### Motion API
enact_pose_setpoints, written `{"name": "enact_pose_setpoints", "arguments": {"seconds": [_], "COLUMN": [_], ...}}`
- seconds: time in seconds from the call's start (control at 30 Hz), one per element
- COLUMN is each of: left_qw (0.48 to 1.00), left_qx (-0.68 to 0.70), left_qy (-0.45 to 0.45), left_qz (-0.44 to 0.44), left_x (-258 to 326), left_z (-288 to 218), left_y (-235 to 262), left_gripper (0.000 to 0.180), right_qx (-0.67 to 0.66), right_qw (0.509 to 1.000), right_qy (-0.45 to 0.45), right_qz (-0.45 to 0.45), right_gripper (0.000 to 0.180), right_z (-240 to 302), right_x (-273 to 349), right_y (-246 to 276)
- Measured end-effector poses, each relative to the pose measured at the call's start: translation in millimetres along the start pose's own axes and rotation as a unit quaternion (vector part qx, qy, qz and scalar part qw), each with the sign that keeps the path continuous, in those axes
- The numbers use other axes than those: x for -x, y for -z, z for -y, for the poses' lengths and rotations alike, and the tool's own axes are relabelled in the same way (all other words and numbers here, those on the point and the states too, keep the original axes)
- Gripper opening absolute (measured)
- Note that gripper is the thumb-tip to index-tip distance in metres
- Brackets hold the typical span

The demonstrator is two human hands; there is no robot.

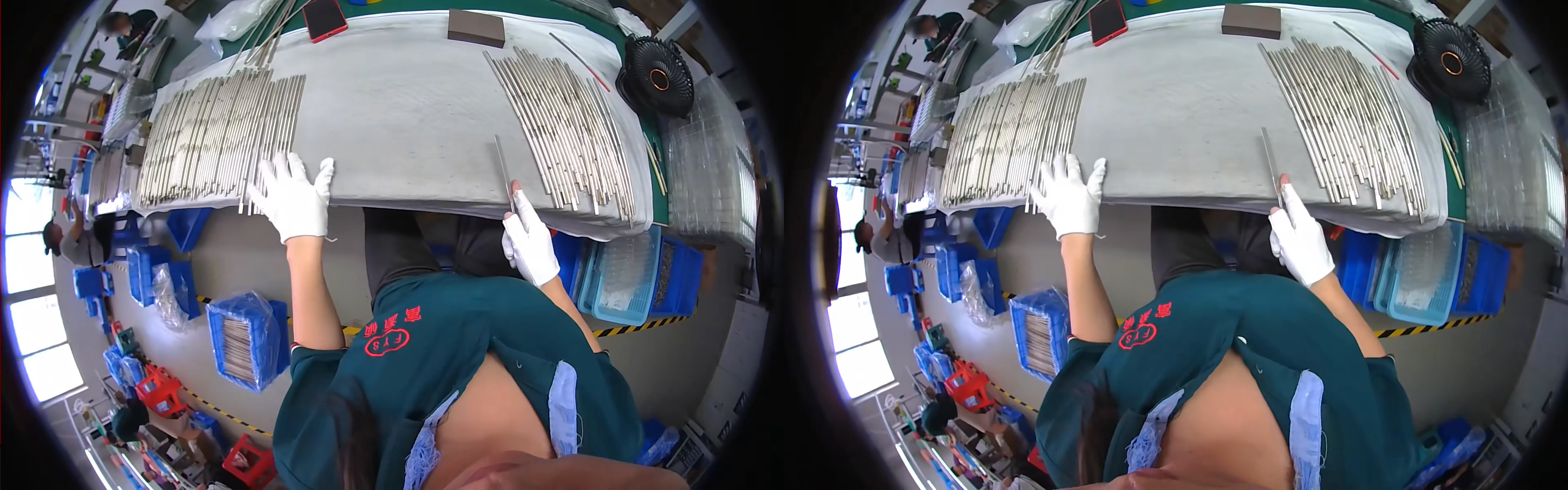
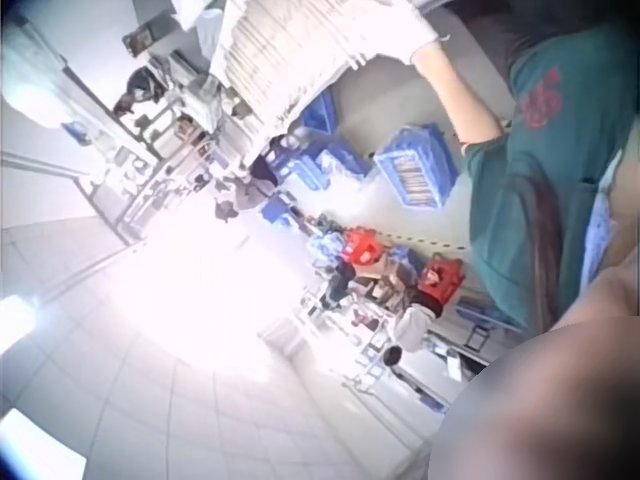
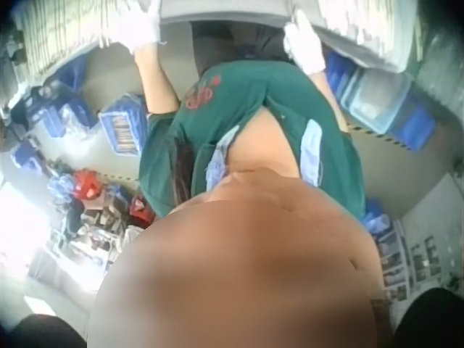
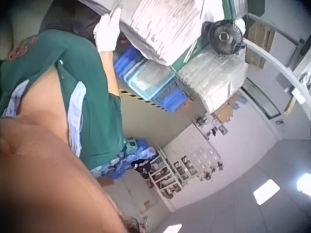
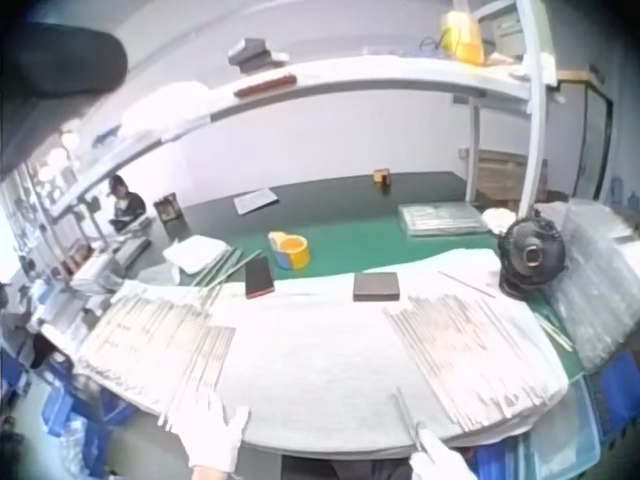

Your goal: Manually filing or sanding the ends of thin metal rods on a workbench in an industrial setting.

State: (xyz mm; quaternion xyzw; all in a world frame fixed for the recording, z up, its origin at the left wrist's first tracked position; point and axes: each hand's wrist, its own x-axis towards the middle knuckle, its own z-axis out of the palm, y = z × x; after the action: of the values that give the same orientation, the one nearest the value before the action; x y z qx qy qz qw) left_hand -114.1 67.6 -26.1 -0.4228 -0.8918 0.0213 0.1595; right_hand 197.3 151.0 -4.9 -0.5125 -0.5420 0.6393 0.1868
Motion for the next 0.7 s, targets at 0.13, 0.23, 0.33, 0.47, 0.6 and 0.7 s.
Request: {"name": "enact_pose_setpoints", "arguments": {"seconds": [0.13,0.23,0.33,0.47,0.6,0.7], "left_qw": [0.989,0.927,0.946,0.961,0.921,0.848], "left_qx": [0.108,0.327,0.254,0.175,0.308,0.408], "left_qy": [-0.089,-0.185,-0.198,-0.216,-0.233,-0.298], "left_qz": [-0.044,0.014,-0.031,-0.009,-0.054,-0.158], "left_x": [15,35,37,33,30,23], "left_z": [-25,-39,-26,0,4,-9], "left_y": [16,33,42,27,21,45], "left_gripper": [0.056,0.055,0.057,0.053,0.034,0.030], "right_qx": [0.002,0.013,0.010,0.016,0.038,0.067], "right_qw": [0.999,1.000,1.000,1.000,0.999,0.998], "right_qy": [-0.034,-0.020,-0.029,-0.018,0.001,0.009], "right_qz": [-0.004,0.000,0.002,0.003,0.014,0.018], "right_gripper": [0.056,0.055,0.053,0.053,0.051,0.051], "right_z": [3,1,3,-2,-5,-4], "right_x": [-3,-2,-1,-2,-3,-4], "right_y": [-7,-6,-6,-2,-3,-2]}}
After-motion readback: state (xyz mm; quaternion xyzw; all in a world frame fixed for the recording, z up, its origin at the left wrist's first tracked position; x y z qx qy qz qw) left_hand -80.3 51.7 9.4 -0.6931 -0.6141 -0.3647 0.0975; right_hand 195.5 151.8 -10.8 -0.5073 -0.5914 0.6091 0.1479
